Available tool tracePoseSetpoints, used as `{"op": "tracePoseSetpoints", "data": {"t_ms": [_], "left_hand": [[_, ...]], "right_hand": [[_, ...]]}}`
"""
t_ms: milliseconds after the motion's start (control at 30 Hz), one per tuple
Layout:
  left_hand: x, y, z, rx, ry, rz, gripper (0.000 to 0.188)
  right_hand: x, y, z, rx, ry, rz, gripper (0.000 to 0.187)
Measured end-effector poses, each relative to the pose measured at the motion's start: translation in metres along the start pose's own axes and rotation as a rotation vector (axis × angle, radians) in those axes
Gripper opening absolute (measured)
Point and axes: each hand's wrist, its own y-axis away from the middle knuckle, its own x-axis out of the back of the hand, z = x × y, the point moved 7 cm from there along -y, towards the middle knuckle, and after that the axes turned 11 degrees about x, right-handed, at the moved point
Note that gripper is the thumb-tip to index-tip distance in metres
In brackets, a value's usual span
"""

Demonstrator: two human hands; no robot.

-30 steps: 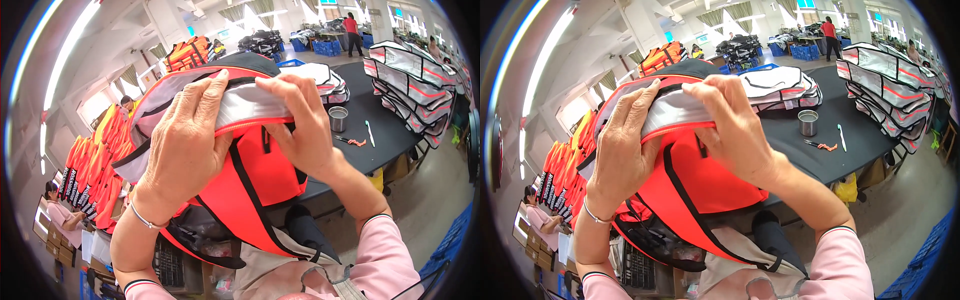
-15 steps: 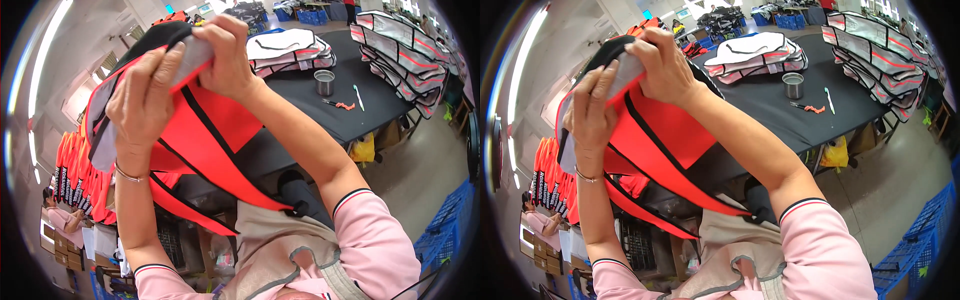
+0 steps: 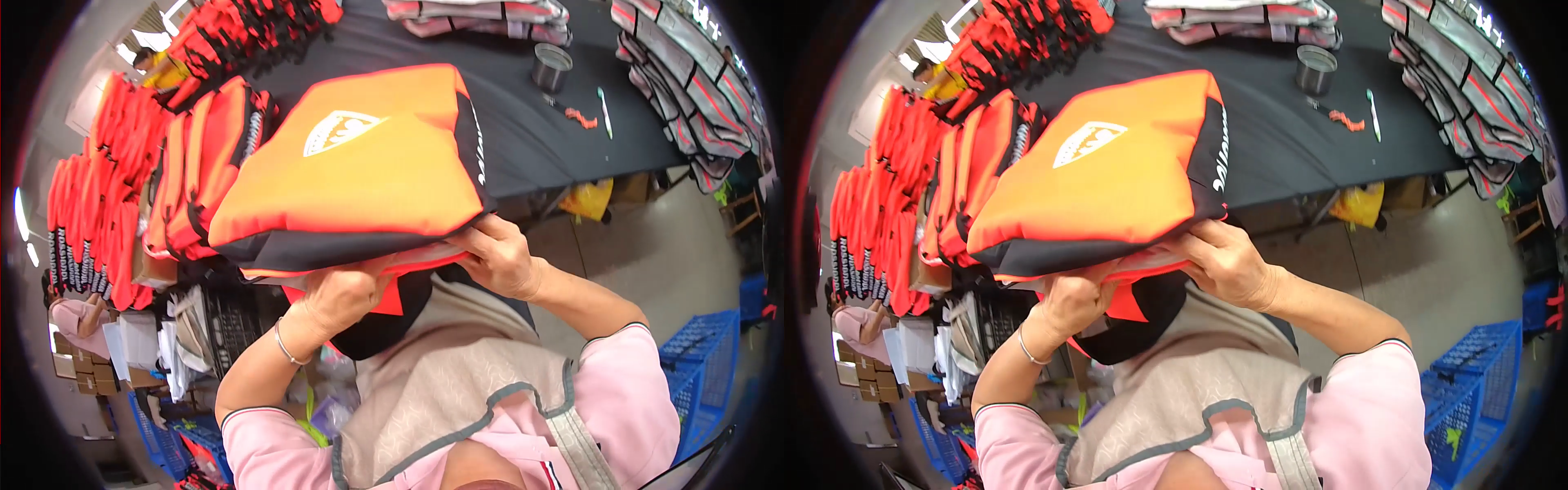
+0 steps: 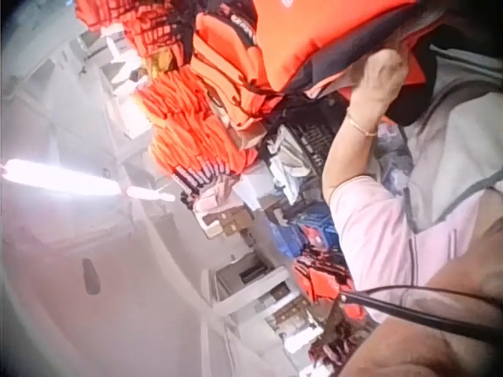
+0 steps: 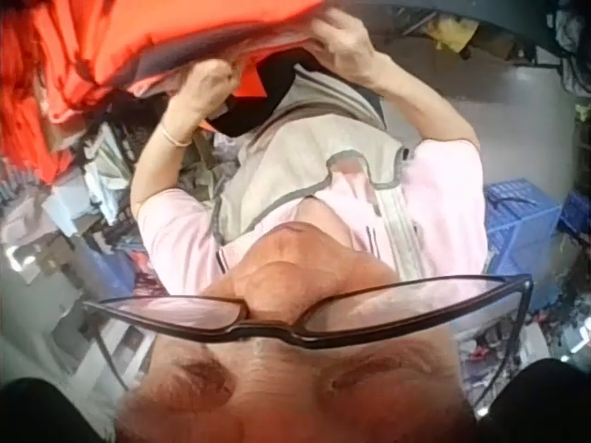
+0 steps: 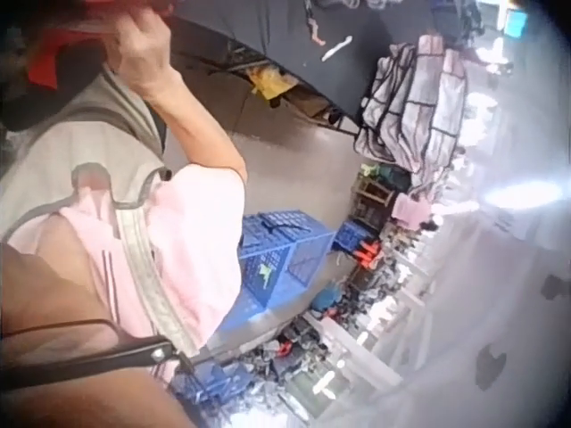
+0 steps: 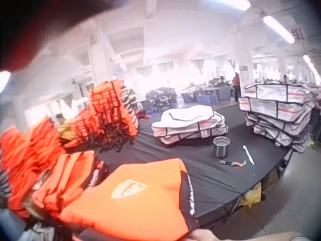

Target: Inspecting and trimming loose threads on manufactured backpacks at a factory workstation.

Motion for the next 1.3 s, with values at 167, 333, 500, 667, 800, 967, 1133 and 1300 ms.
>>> {"op": "tracePoseSetpoints", "data": {"t_ms": [167, 333, 500, 667, 800, 967, 1133, 1300], "left_hand": [[-0.06, 0.036, -0.024, 0.314, 0.56, -0.414, 0.044], [-0.059, 0.035, -0.055, 0.639, 1.496, -0.402, 0.051], [-0.033, 0.007, -0.048, 0.607, 1.681, -0.468, 0.06], [-0.018, -0.035, -0.031, 0.589, 1.11, -0.792, 0.069], [0.003, -0.061, -0.021, 0.56, 0.885, -0.558, 0.059], [0.01, -0.057, -0.013, 0.62, 0.939, -0.198, 0.028], [-0.01, -0.051, -0.016, 0.533, 1.051, -0.102, 0.02], [-0.032, -0.041, -0.017, 0.521, 1.123, -0.209, 0.028]], "right_hand": [[-0.014, 0.035, 0.02, -0.408, -0.273, -0.252, 0.016], [-0.044, 0.067, 0.033, -1.0, -1.154, -0.489, 0.029], [-0.069, 0.048, 0.042, -0.916, -1.45, -0.695, 0.029], [-0.037, -0.013, 0.066, -0.72, -0.985, -0.455, 0.022], [-0.011, -0.057, 0.065, -0.523, -0.699, -0.272, 0.019], [-0.001, -0.077, 0.076, -0.442, -0.408, -0.099, 0.013], [-0.01, -0.08, 0.075, -0.341, -0.283, -0.077, 0.018], [-0.021, -0.075, 0.077, -0.344, -0.171, -0.123, 0.019]]}}
